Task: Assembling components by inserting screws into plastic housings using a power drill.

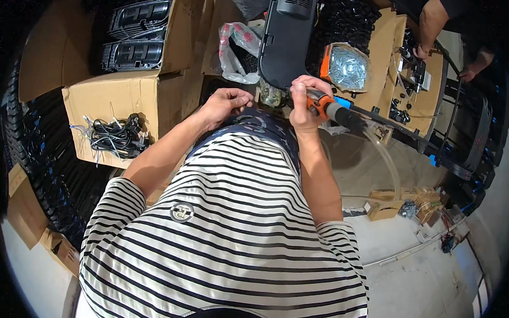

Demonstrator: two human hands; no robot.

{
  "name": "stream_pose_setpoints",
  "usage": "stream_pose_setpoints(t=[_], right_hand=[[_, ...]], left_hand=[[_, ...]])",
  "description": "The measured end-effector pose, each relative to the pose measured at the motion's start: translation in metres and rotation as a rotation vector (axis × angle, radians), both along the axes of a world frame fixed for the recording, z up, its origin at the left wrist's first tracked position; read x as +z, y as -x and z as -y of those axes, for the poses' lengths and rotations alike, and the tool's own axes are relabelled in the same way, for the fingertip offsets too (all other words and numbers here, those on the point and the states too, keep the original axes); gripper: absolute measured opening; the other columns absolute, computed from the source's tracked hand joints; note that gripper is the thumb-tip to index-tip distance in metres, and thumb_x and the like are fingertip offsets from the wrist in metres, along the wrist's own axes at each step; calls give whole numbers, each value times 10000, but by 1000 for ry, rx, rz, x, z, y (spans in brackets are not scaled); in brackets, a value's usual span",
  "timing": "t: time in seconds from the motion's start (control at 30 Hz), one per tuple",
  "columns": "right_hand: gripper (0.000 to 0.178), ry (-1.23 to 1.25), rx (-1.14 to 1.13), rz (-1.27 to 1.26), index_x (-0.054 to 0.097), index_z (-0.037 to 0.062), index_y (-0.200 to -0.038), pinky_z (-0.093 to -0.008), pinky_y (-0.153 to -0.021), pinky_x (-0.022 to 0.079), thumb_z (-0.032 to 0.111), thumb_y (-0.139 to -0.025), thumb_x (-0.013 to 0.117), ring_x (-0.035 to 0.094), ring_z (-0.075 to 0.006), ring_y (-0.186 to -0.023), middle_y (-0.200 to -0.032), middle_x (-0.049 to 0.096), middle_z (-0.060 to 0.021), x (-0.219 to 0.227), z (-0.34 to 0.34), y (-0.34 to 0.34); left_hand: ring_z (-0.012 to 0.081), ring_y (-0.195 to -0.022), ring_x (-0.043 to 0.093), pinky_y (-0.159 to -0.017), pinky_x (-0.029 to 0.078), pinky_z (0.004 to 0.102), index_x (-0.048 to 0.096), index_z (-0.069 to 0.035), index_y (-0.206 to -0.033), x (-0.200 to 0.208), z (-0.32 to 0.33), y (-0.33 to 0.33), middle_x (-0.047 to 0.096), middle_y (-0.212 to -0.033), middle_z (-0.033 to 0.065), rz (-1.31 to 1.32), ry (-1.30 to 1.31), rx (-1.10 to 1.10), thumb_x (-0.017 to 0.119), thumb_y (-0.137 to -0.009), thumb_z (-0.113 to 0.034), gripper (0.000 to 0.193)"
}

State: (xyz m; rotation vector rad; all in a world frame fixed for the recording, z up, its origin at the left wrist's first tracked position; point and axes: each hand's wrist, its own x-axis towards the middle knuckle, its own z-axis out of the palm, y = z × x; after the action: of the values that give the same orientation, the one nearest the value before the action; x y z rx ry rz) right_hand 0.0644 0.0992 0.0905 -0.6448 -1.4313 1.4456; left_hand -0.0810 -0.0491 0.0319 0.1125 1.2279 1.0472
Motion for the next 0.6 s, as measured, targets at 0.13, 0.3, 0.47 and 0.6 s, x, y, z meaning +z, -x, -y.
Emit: stream_pose_setpoints(t=[0.13,0.3,0.47,0.6], right_hand=[[173,20,11,-56,504,-13,-957,-287,-672,510,10,-841,630,590,-160,-708,-847,617,-159,-2,0,1],[169,-11,7,22,521,-16,-939,-295,-676,508,36,-840,648,591,-163,-709,-860,626,-161,-1,2,6],[163,-57,7,83,537,-14,-959,-307,-670,509,64,-858,638,583,-180,-710,-883,634,-176,10,-2,-2],[167,-27,-3,-37,538,-3,-978,-330,-682,503,118,-886,608,567,-199,-704,-885,628,-179,40,3,-3]], left_hand=[[87,-755,580,-693,487,213,638,0,-1108,13,0,3,671,-934,42,321,21,179,595,-926,-64,197],[66,-730,571,-640,469,186,643,-28,-1109,20,4,7,672,-944,31,364,29,76,623,-918,-89,202],[58,-699,566,-617,471,181,647,-37,-1017,15,2,5,656,-878,10,403,-5,127,642,-916,-150,152],[57,-691,563,-618,472,182,644,-51,-952,14,-2,3,640,-831,-5,495,-28,166,649,-913,-174,130]])
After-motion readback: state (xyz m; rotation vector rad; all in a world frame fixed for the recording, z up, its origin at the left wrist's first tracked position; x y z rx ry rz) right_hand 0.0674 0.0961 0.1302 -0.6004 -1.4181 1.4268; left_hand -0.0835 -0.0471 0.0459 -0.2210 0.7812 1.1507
